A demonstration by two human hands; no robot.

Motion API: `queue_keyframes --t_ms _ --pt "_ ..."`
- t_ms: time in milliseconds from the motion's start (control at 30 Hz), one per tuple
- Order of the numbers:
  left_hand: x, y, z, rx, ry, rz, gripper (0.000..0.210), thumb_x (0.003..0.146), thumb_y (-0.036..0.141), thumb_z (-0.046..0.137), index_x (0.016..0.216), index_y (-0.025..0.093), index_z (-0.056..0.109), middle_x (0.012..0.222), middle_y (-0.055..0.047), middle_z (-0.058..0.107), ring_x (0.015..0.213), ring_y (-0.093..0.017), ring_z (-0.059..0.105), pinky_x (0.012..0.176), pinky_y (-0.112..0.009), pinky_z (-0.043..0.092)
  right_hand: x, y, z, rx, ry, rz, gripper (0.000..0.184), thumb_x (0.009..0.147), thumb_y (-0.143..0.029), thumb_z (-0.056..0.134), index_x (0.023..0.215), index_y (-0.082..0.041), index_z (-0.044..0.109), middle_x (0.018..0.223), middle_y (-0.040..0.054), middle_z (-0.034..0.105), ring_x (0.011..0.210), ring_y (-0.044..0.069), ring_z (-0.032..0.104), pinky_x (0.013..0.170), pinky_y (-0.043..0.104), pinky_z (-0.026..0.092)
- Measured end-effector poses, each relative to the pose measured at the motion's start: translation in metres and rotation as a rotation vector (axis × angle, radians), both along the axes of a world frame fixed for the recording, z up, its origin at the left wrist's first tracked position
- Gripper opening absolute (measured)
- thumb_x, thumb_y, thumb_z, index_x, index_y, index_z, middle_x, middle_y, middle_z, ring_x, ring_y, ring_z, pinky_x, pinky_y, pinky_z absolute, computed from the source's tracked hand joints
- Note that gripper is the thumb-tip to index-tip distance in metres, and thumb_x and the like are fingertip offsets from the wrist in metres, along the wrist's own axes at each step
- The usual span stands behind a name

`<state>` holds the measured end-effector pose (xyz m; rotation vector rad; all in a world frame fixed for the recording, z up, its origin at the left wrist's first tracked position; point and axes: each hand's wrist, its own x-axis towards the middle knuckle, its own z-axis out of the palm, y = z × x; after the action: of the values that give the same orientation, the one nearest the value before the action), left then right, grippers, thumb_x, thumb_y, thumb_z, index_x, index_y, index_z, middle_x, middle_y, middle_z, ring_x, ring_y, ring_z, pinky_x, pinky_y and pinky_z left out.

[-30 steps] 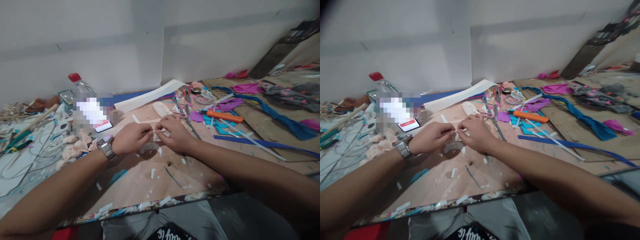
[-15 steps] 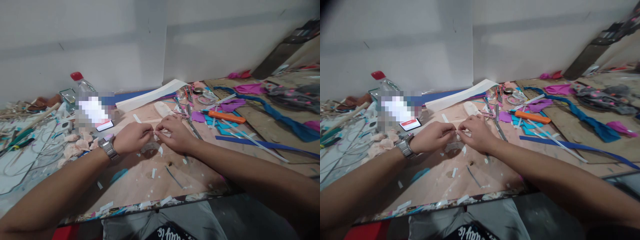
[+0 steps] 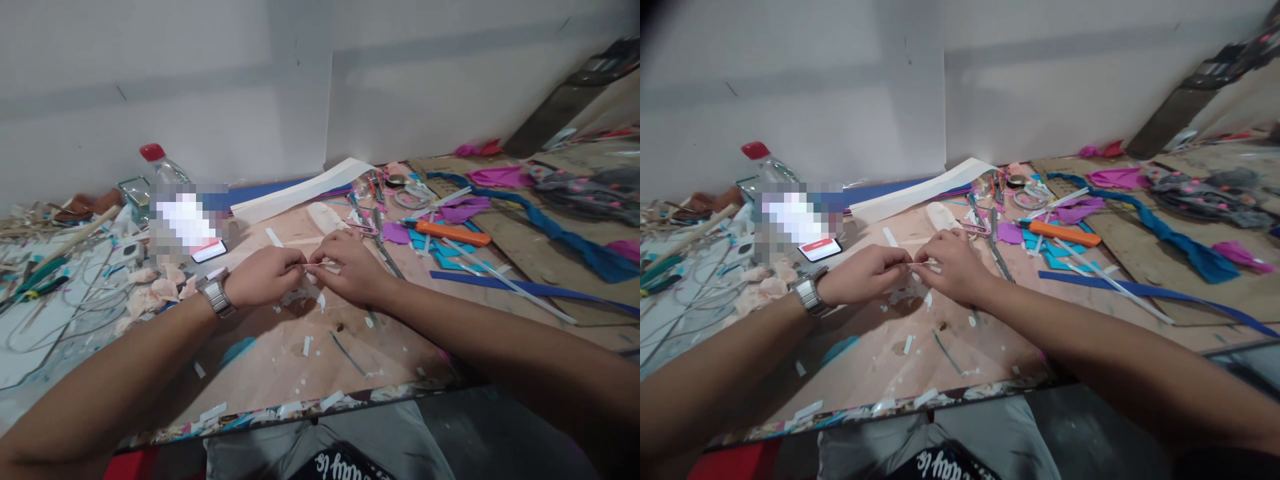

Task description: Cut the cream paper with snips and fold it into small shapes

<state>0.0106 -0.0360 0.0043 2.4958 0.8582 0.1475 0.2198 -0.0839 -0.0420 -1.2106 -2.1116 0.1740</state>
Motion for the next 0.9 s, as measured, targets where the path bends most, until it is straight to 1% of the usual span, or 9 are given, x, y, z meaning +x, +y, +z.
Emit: queue_keyframes --t_ms 133,300,500,667,767,900 --pt "0.0 0.0006 -0.0001 -0.042 0.01 -0.026 0.026 0.097 0.029 0.043 0.09 0.017 0.065 0.079 -0.003 0.067 0.07 -0.015 0.056 0.065 -0.028 0.036 0.0001 -0.0004 0.0005 0.007 0.01 0.002 0.01 0.091 -0.03 0.072 0.084 -0.022 0.071 0.085 0.0011 0.076 0.093 0.023 0.063 0.092 0.042 0.029" --pt "-0.0007 0.0022 0.0007 -0.07 0.014 -0.031 0.029 0.095 0.022 0.038 0.093 0.016 0.067 0.084 -0.004 0.068 0.075 -0.016 0.058 0.07 -0.029 0.039 0.0004 -0.0005 -0.0001 0.031 0.027 0.004 0.011 0.09 -0.028 0.072 0.082 -0.021 0.07 0.083 0.0018 0.075 0.091 0.022 0.063 0.092 0.042 0.03" --pt "-0.0016 0.003 0.0012 -0.1 0.016 -0.025 0.028 0.092 0.022 0.04 0.095 0.017 0.067 0.079 -0.002 0.067 0.069 -0.015 0.057 0.066 -0.029 0.038 0.0005 -0.0004 -0.0009 0.046 0.037 0.012 0.011 0.09 -0.027 0.072 0.081 -0.021 0.068 0.083 0.0006 0.075 0.09 0.022 0.063 0.092 0.042 0.03" --pt "-0.0005 0.0015 0.003 -0.128 -0.012 -0.027 0.024 0.091 0.023 0.044 0.094 0.017 0.067 0.084 -0.003 0.07 0.073 -0.016 0.06 0.07 -0.029 0.042 0.0003 -0.0006 -0.0004 0.034 0.03 0.018 0.013 0.09 -0.029 0.072 0.081 -0.021 0.068 0.083 0.0005 0.075 0.091 0.022 0.064 0.093 0.042 0.029" --pt "-0.0005 0.0013 0.0047 -0.193 -0.014 -0.022 0.023 0.09 0.02 0.045 0.092 0.017 0.068 0.085 -0.003 0.073 0.074 -0.016 0.064 0.071 -0.028 0.046 0.0001 -0.0007 0.0007 0.044 0.024 0.028 0.014 0.092 -0.03 0.071 0.082 -0.021 0.069 0.083 0.0008 0.075 0.091 0.022 0.064 0.093 0.042 0.029" --pt "-0.0021 0.0034 0.0034 -0.369 -0.046 -0.03 0.024 0.09 0.019 0.045 0.1 0.017 0.066 0.089 -0.003 0.076 0.078 -0.017 0.07 0.072 -0.027 0.05 -0.0003 -0.0011 0.0028 0.076 0.021 0.044 0.015 0.094 -0.03 0.07 0.083 -0.021 0.069 0.082 0.0008 0.075 0.091 0.022 0.063 0.094 0.043 0.029"
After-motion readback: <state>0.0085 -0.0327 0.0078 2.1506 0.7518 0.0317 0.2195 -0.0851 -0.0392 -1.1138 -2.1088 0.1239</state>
